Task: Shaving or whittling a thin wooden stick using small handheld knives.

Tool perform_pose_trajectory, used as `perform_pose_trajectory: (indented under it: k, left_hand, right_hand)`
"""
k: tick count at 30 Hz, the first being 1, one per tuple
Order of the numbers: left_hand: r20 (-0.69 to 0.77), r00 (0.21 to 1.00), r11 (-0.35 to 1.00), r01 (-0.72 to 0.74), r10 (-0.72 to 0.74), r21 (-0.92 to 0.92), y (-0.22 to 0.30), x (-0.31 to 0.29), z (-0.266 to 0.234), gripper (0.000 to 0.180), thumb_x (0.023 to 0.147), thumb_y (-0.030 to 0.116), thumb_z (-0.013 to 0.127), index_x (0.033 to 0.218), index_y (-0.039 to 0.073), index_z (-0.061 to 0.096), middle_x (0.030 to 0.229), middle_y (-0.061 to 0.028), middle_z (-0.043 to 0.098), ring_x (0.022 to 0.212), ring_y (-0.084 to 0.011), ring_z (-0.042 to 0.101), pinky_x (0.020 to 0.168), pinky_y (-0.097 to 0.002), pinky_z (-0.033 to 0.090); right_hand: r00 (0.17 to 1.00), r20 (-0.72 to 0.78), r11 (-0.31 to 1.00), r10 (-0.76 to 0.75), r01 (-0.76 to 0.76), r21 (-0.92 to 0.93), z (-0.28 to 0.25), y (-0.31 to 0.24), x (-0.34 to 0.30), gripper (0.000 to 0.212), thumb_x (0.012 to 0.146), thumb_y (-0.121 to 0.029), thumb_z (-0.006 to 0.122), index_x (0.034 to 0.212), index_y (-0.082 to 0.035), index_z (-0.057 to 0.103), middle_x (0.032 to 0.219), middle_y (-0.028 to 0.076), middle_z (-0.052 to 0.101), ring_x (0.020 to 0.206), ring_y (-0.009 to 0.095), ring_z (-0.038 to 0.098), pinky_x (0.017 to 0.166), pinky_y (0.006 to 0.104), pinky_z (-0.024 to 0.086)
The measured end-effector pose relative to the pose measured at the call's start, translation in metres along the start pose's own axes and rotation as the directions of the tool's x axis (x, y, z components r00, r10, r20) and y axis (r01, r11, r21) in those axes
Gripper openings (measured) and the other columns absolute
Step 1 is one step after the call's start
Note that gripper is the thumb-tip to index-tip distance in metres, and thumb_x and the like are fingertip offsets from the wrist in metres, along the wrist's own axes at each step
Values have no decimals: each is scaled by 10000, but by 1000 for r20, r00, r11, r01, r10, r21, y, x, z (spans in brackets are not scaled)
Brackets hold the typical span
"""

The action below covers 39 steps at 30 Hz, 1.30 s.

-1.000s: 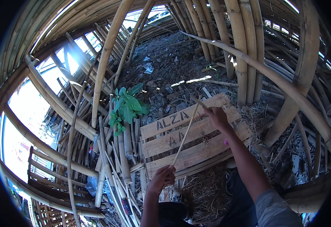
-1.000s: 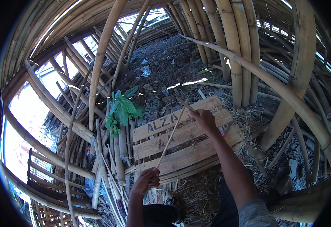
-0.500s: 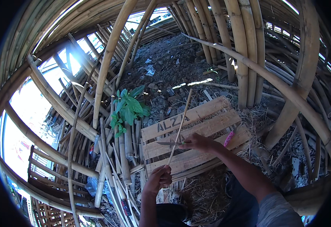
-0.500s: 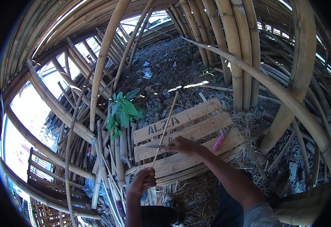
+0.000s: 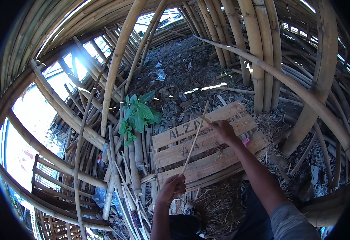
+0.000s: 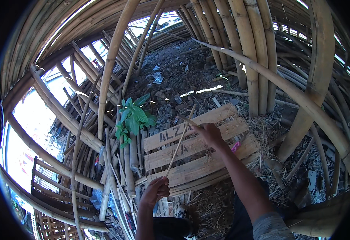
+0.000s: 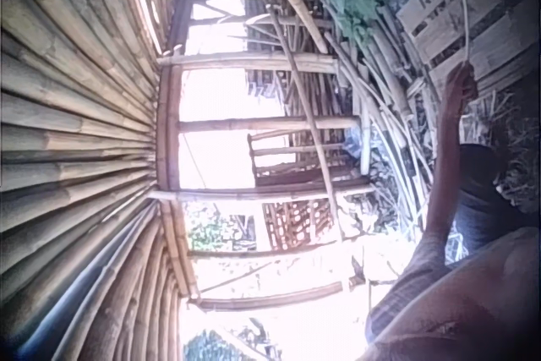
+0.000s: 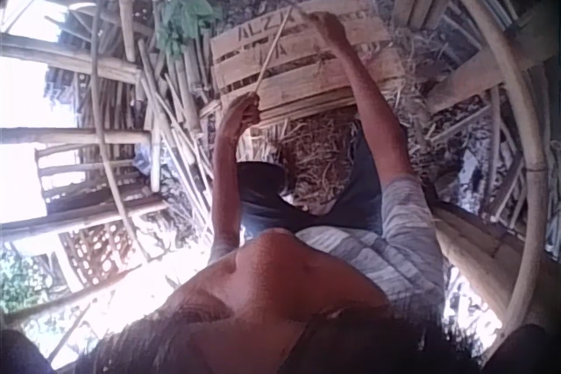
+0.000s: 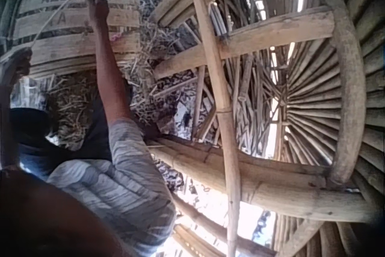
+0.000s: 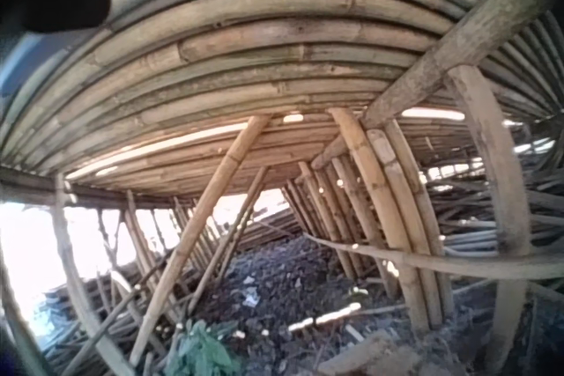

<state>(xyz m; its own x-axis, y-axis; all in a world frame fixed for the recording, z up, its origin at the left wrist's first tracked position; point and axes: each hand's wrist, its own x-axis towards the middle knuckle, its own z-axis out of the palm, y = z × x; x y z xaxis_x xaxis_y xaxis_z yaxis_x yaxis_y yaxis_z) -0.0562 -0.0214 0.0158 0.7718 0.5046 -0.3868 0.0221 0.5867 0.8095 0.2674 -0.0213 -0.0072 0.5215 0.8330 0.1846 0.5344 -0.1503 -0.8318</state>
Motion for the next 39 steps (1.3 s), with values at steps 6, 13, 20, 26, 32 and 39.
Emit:
perform_pose_trajectory:
  k: [6,13,20,26,32,39]
  left_hand:
    - [-53,998,999,44,-43,23,-2,-3,8,245,980,247,423,805,80,461,541,90,243,432,-31,227,426,-212,209]
    - [44,996,994,76,-79,79,-5,-5,18,251,978,247,421,801,75,465,534,80,259,434,-39,236,437,-221,212]
    - [-45,999,1000,19,-19,9,8,-7,12,250,970,244,444,799,65,479,535,75,284,443,-40,258,449,-216,224]
    - [-20,999,998,29,-30,-52,11,-9,11,260,976,257,425,798,75,474,540,80,260,440,-45,242,444,-220,218]
    - [10,999,999,36,-36,-39,5,-4,16,264,976,257,425,786,80,470,531,78,253,436,-45,235,448,-222,219]
    - [-36,999,999,38,-38,-5,7,-10,13,268,979,252,418,781,79,467,530,77,257,433,-45,237,448,-223,231]
  right_hand:
    - [998,-53,991,35,-41,-125,-2,27,14,639,803,-611,488,755,8,639,652,179,596,669,344,611,632,458,437]
    - [917,-355,983,182,-158,95,-42,78,20,596,890,-498,452,646,37,546,546,175,520,589,338,553,596,448,395]
    - [992,120,911,-43,-10,412,-9,-5,-16,556,867,-495,539,599,-10,490,469,16,340,487,95,342,472,327,289]
    - [795,436,900,-422,313,302,33,-39,-44,584,845,-558,524,605,-26,533,469,-11,368,451,105,328,437,333,289]
    - [987,-131,968,-92,120,219,-16,26,11,588,841,-535,516,626,10,560,468,10,404,470,109,384,473,341,289]
    - [986,88,951,-142,111,287,-8,10,-7,565,837,-510,558,616,10,564,486,-8,347,503,93,342,476,343,272]
